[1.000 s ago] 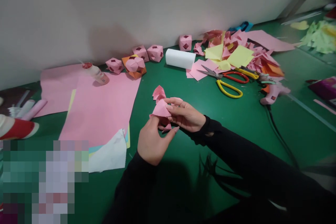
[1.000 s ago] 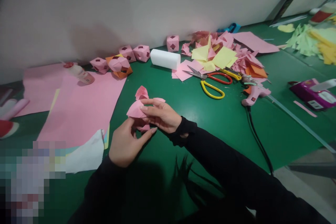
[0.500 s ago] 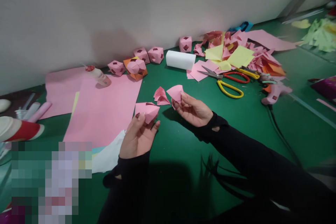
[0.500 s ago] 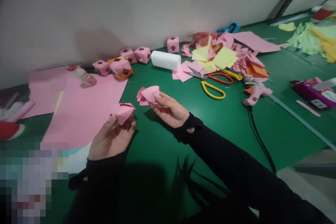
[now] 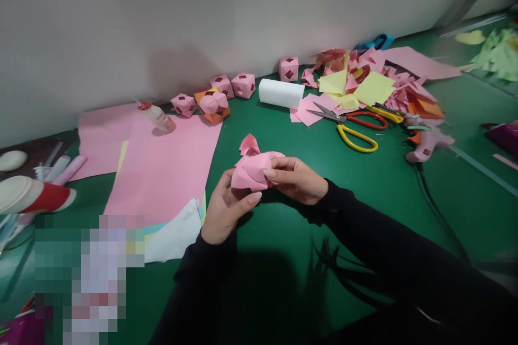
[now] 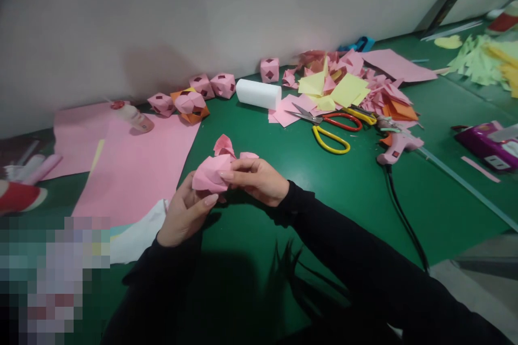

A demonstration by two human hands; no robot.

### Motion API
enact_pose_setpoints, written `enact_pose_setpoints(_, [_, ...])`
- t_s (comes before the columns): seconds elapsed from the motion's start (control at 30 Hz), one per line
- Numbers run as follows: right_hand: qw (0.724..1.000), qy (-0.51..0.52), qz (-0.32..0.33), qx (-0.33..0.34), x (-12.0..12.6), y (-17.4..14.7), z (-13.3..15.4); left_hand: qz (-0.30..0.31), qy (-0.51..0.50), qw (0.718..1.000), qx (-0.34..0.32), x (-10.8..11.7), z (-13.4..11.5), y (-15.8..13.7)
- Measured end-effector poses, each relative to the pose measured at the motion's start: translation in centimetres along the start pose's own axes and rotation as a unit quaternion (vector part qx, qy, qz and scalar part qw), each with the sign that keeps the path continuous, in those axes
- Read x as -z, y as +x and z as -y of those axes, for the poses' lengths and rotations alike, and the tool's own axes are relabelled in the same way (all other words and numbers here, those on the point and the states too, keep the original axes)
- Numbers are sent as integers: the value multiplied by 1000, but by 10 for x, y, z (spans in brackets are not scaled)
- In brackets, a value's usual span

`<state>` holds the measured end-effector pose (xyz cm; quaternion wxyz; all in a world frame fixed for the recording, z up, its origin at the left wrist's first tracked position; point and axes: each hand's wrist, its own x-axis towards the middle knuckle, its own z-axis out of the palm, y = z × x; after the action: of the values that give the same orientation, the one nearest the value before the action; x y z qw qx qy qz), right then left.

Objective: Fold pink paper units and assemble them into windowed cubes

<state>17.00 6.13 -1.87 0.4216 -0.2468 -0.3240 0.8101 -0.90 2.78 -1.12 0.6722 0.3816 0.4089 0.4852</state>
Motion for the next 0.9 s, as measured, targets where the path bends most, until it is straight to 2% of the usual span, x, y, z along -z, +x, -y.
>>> enact_pose_setpoints(0.1, [994, -101, 31, 20, 0, -2, 4, 27, 45, 998, 24, 4, 0, 0])
enact_pose_setpoints(0.17, [991, -124, 49, 12, 0, -3, 5, 26, 69, 997, 30, 4, 0, 0])
enact_pose_setpoints(0.23, [995, -97, 37, 7, 0, -4, 5, 18, 60, 997, 37, 2, -2, -2])
enact_pose_setpoints(0.4, [996, 32, -80, 18, 1, -2, 2, -17, -48, 997, 56, -2, -6, -7])
enact_pose_setpoints(0.53, [994, 73, -78, -17, -5, -3, 2, -10, -94, 993, 64, -2, -5, -9])
enact_pose_setpoints(0.77, [993, 50, -98, 31, -19, -7, 4, 17, -144, 986, 84, -8, -3, -14])
enact_pose_setpoints(0.9, [994, 36, -96, 36, -21, -7, 3, 18, -148, 985, 89, -10, -2, -15])
